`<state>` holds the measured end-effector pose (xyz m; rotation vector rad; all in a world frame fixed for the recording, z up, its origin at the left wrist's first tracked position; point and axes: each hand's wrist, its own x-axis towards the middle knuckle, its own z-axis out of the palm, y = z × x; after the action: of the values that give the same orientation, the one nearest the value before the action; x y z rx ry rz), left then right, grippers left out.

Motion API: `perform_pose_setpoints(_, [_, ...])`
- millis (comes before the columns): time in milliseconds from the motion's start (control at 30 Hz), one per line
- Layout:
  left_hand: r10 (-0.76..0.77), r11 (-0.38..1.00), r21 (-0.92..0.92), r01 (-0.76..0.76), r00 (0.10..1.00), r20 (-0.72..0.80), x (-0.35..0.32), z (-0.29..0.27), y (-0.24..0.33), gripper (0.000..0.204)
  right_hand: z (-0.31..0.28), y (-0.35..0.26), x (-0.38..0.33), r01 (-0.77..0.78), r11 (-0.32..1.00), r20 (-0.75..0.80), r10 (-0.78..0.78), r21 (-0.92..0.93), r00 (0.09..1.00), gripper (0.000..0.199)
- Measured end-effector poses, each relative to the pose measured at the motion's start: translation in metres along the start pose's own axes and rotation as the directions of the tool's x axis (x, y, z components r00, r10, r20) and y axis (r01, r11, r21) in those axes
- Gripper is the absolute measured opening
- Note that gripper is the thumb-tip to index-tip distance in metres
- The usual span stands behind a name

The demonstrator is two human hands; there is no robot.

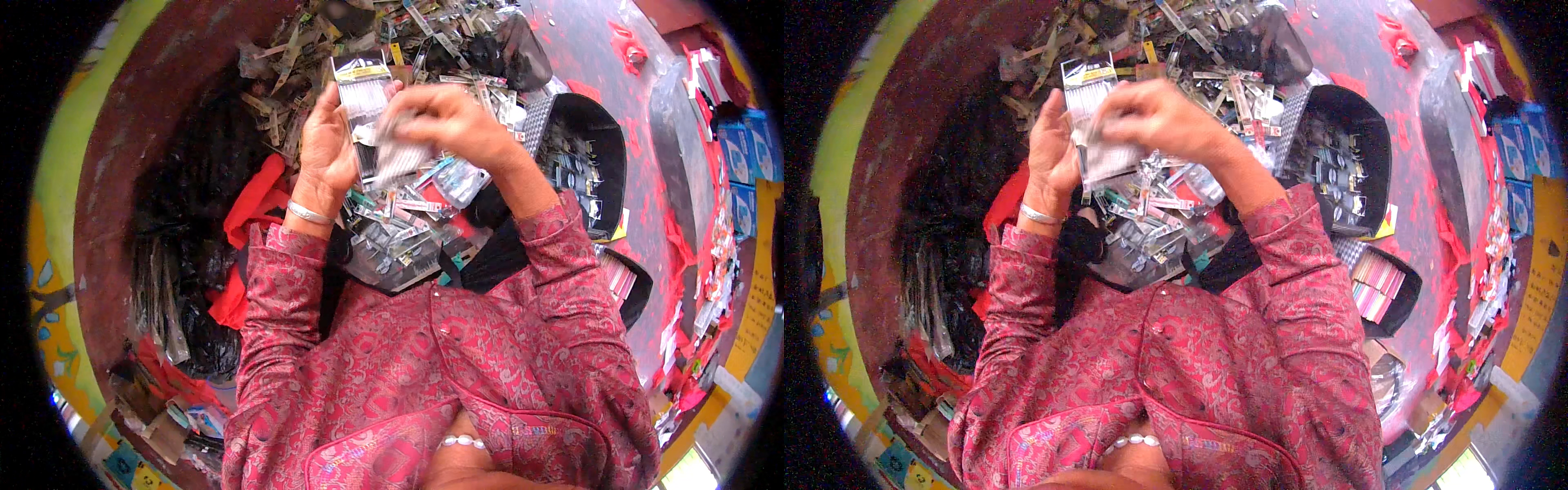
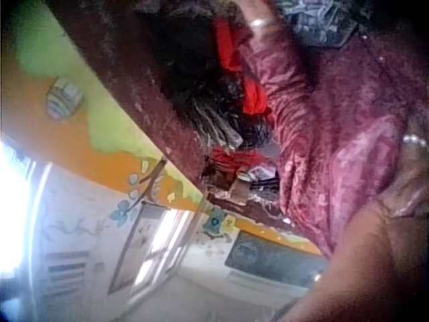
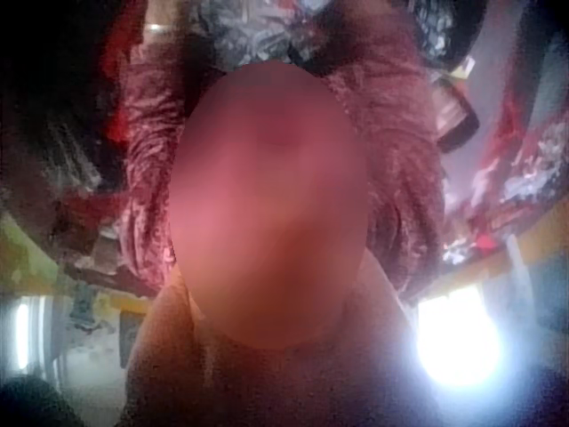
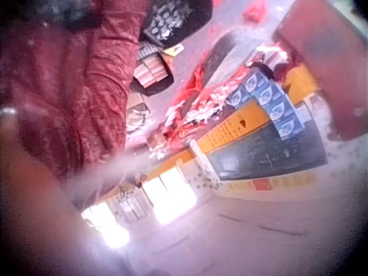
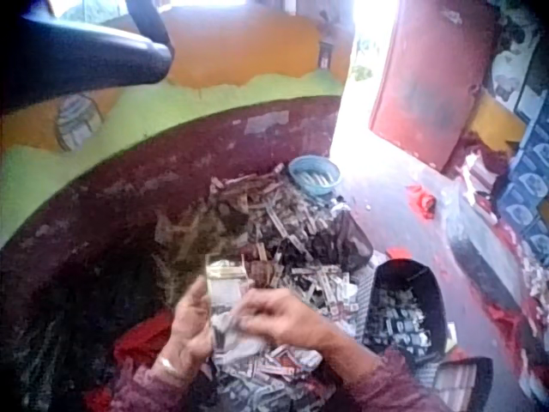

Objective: The person sits and repeatedly picks up small packaged items from a large pile, wipes them with a white cloth, and places them into a black basket. The task involves handling multiple small packages one at a time.

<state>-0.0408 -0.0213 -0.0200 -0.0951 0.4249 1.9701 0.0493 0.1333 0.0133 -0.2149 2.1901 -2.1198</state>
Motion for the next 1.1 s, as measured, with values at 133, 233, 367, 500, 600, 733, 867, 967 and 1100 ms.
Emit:
perform_pose_setpoints(133, [0.054, 0.995, -0.079, -0.059, 0.997, -0.062, 0.003, -0.007, -0.005, 0.043, -0.041, 0.019, -0.001, 0.069, 0.241, -0.09, 0.078, 0.968, 0.993, 0.03])
perform_pose_setpoints(233, [0.076, 0.997, -0.032, -0.075, 0.996, 0.049, 0.003, -0.008, -0.003, 0.048, -0.049, 0.04, 0.001, 0.02, 0.075, -0.024, 0.059, 0.997, 0.998, 0.031])
perform_pose_setpoints(367, [0.117, 0.993, 0.02, -0.119, 0.99, 0.077, 0.0, -0.004, 0.002, 0.051, -0.029, 0.011, 0.009, 0.11, 0.369, -0.296, 0.496, 0.923, 0.817, 0.032])
perform_pose_setpoints(500, [0.152, 0.988, -0.005, -0.152, 0.978, 0.147, -0.004, 0.001, 0.007, 0.049, -0.03, 0.026, 0.012, 0.136, 0.343, -0.308, 0.518, 0.93, 0.798, 0.031])
perform_pose_setpoints(600, [0.157, 0.988, -0.027, -0.154, 0.963, 0.219, -0.005, 0.003, 0.007, 0.045, -0.012, 0.026, 0.014, 0.104, 0.377, -0.304, 0.521, 0.92, 0.798, 0.031])
perform_pose_setpoints(733, [0.282, 0.936, 0.257, -0.242, 0.95, -0.132, 0.013, -0.002, -0.007, 0.043, 0.022, 0.016, 0.015, -0.063, 0.51, -0.187, 0.425, 0.858, 0.886, 0.031])
perform_pose_setpoints(867, [0.327, 0.889, 0.405, -0.214, 0.915, -0.235, 0.01, 0.002, -0.016, 0.043, 0.029, 0.025, 0.006, -0.213, 0.862, -0.2, 0.334, 0.459, 0.921, 0.034])
perform_pose_setpoints(967, [0.292, 0.878, 0.431, -0.208, 0.946, -0.139, 0.012, -0.006, -0.014, 0.057, 0.02, 0.023, 0.007, -0.17, 0.92, -0.307, 0.286, 0.354, 0.908, 0.032])
perform_pose_setpoints(1100, [0.328, 0.892, 0.387, -0.236, 0.925, -0.194, 0.011, -0.003, -0.017, 0.082, 0.02, 0.009, 0.005, -0.176, 0.777, -0.475, -0.175, -0.605, 0.862, 0.036])
